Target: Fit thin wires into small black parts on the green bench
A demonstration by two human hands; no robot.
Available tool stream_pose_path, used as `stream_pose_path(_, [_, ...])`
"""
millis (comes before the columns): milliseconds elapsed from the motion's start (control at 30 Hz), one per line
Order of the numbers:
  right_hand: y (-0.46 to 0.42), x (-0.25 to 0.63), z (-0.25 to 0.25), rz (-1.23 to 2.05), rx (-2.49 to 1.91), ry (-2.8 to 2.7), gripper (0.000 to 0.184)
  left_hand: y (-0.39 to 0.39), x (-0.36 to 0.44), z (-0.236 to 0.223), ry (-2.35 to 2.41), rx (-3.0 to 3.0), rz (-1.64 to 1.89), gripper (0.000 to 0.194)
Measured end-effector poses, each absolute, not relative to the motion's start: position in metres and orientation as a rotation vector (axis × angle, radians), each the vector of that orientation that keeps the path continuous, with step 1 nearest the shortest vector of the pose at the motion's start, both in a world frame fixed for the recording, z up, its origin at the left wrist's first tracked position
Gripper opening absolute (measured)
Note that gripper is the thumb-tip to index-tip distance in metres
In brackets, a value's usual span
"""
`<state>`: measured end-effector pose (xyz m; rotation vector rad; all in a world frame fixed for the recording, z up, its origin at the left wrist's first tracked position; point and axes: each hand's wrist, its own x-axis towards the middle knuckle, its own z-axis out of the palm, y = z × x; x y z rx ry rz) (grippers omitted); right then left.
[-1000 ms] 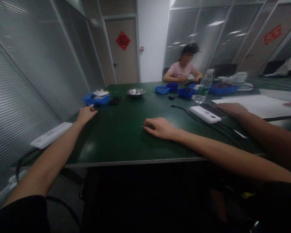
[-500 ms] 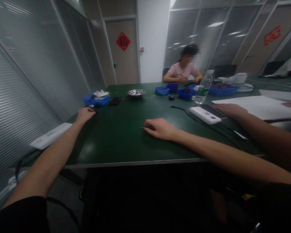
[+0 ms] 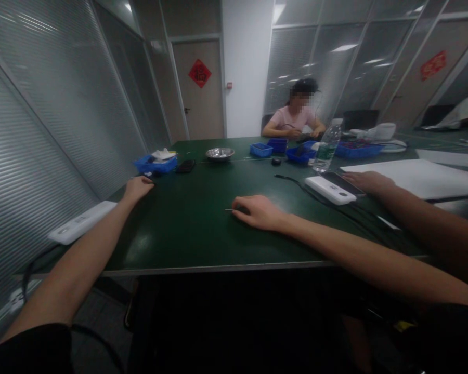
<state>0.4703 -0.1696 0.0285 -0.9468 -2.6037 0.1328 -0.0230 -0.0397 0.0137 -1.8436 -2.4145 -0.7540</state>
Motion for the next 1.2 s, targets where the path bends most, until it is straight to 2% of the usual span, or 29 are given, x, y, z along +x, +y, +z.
stream_pose_path(233, [-0.1681, 0.4709, 0.0271, 0.141, -0.936, -2.601, 0.025, -0.0402, -0.0243, 0.0128, -2.366, -1.859, -0.713, 0.031])
stream_pose_path(800, [-0.1676, 0.4712, 0.0276, 0.138, -0.927, -2.609, 0.024, -0.0459, -0.0219, 0.0155, -2.322, -1.881, -0.710, 0.038])
stream_pose_path(1200, [-0.1663, 0.4715, 0.0261, 0.129, -0.924, -2.610, 0.025, -0.0403, -0.0201, 0.0143, -2.388, -1.866, -0.667, 0.034])
